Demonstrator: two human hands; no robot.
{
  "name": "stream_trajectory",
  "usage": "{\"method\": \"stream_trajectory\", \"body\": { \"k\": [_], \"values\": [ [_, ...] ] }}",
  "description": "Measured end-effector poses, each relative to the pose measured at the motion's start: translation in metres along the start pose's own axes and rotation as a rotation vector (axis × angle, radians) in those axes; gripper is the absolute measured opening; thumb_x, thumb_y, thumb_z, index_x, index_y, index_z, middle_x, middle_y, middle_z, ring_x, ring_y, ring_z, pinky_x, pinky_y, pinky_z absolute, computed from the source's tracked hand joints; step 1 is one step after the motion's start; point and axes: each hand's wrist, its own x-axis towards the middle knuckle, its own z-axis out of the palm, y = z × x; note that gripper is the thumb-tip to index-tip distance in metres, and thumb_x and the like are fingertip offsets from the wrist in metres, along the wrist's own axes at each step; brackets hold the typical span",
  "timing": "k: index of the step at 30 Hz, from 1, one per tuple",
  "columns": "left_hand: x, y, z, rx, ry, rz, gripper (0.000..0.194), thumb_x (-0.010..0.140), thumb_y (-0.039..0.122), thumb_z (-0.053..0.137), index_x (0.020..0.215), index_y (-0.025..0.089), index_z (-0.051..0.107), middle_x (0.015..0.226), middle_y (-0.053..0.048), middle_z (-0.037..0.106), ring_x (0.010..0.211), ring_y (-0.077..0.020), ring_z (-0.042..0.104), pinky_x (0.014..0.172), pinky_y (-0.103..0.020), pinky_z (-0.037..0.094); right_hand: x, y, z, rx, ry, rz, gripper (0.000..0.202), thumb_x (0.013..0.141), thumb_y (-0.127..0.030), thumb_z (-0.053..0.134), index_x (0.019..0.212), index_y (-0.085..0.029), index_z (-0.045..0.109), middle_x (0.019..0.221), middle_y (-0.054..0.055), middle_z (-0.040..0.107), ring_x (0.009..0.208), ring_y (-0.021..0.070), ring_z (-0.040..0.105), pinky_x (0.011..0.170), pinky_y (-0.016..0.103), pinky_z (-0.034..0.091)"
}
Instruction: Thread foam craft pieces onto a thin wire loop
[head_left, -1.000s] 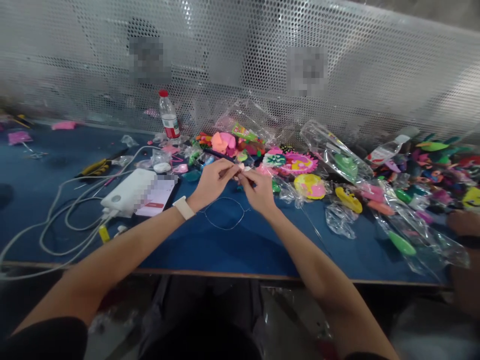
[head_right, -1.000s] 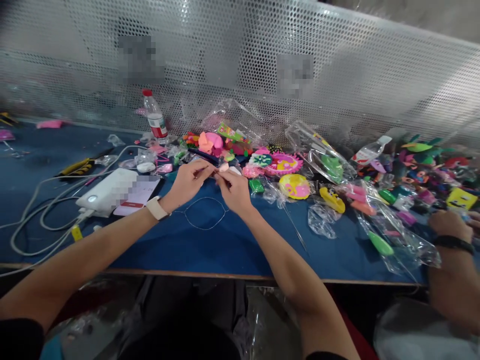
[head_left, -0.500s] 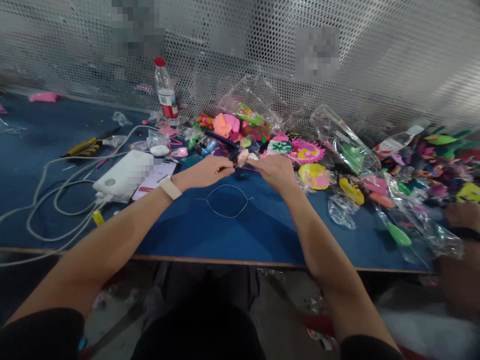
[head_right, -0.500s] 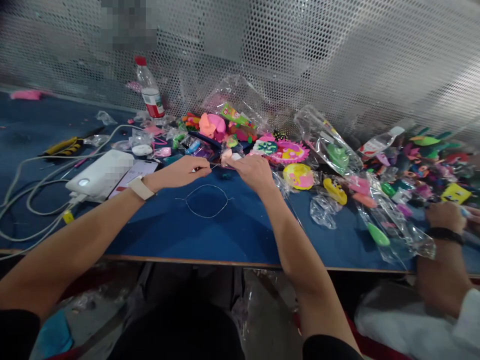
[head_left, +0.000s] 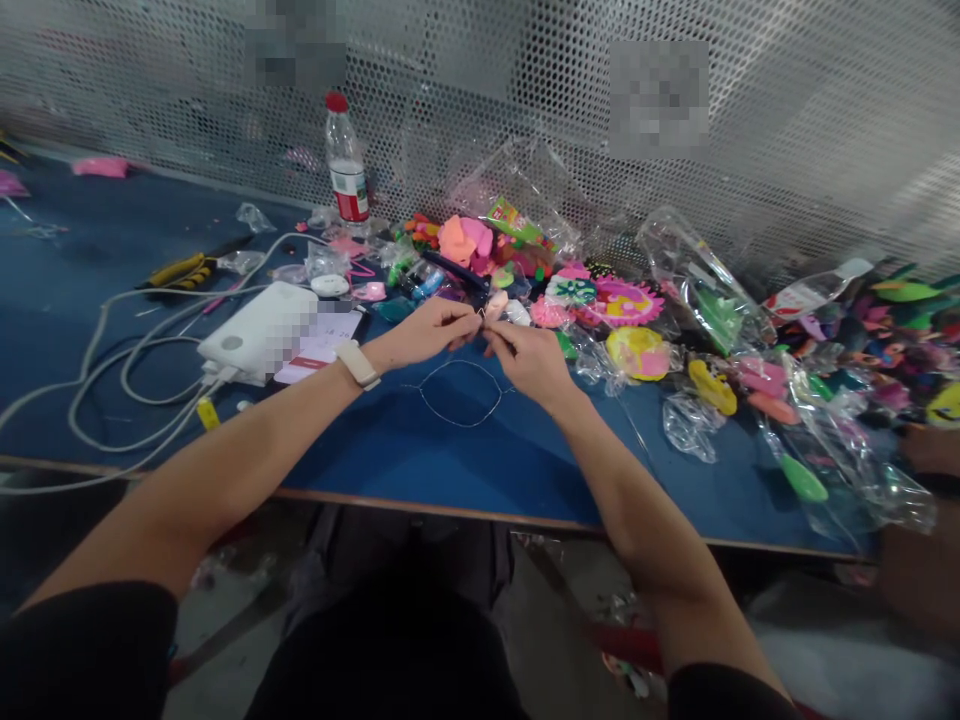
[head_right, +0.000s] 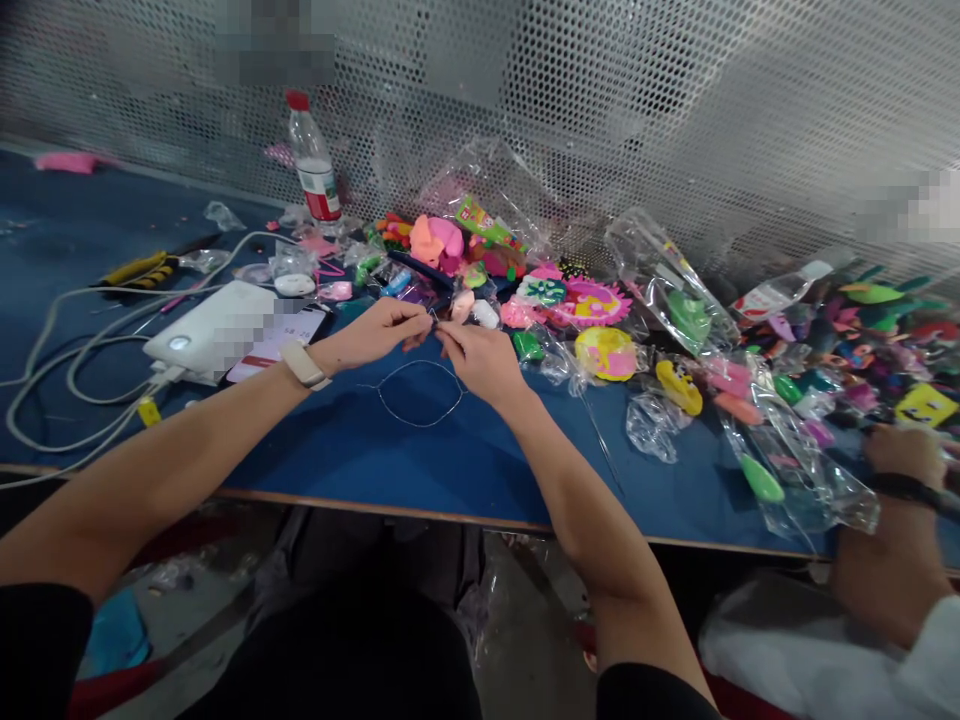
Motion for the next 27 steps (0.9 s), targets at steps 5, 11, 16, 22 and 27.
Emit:
{"method": "stream_trajectory", "body": {
  "k": [5, 11, 16, 22, 27],
  "values": [
    [-0.002, 0.005, -0.005, -0.067, -0.079, -0.071, 0.05, 0.1, 0.043, 0.06, 0.057, 0.023, 0.046, 0.06, -0.001, 0.047, 0.057, -0.0138, 0.044, 0.062, -0.035, 0.045, 0.003, 0.031, -0.017, -0.272, -0.033, -0.094, 0.027, 0.111, -0.032, 0.056, 0.118, -0.033, 0.082, 0.086, 0.001, 0.081, 0.081, 0.018, 0.072, 0.073, 0.032, 0.049],
    [-0.004, -0.005, -0.002, -0.211, -0.12, -0.031, 0.043, 0.1, 0.053, 0.067, 0.07, 0.022, 0.067, 0.061, 0.001, 0.049, 0.057, -0.0118, 0.043, 0.058, -0.031, 0.04, 0.001, 0.026, -0.018, -0.271, -0.017, -0.11, 0.027, 0.111, -0.032, 0.056, 0.125, -0.032, 0.079, 0.087, 0.002, 0.081, 0.08, 0.0177, 0.072, 0.072, 0.031, 0.049],
    [-0.003, -0.009, 0.005, -0.245, -0.024, -0.029, 0.046, 0.101, 0.059, 0.068, 0.075, 0.02, 0.068, 0.056, 0.003, 0.052, 0.051, -0.0096, 0.047, 0.055, -0.028, 0.04, -0.001, -0.006, 0.009, -0.145, 0.008, -0.036, 0.028, 0.111, -0.027, 0.051, 0.111, -0.023, 0.078, 0.09, 0.003, 0.082, 0.078, 0.0172, 0.073, 0.069, 0.03, 0.048],
    [-0.007, -0.01, 0.001, -0.331, -0.092, -0.108, 0.048, 0.096, 0.06, 0.071, 0.068, 0.022, 0.064, 0.049, 0.002, 0.05, 0.047, -0.0111, 0.049, 0.056, -0.032, 0.047, 0.002, 0.014, 0.009, -0.242, 0.131, 0.035, 0.028, 0.111, -0.031, 0.054, 0.118, -0.03, 0.082, 0.087, 0.003, 0.083, 0.075, 0.0181, 0.072, 0.067, 0.031, 0.047],
    [-0.008, 0.0, -0.009, -0.275, -0.139, -0.142, 0.041, 0.097, 0.058, 0.07, 0.076, 0.023, 0.072, 0.057, -0.003, 0.062, 0.053, -0.0144, 0.057, 0.058, -0.034, 0.05, 0.001, 0.043, -0.003, -0.197, -0.041, 0.066, 0.025, 0.105, -0.027, 0.06, 0.109, -0.03, 0.085, 0.094, 0.002, 0.085, 0.076, 0.019, 0.073, 0.067, 0.033, 0.048]
  ]
}}
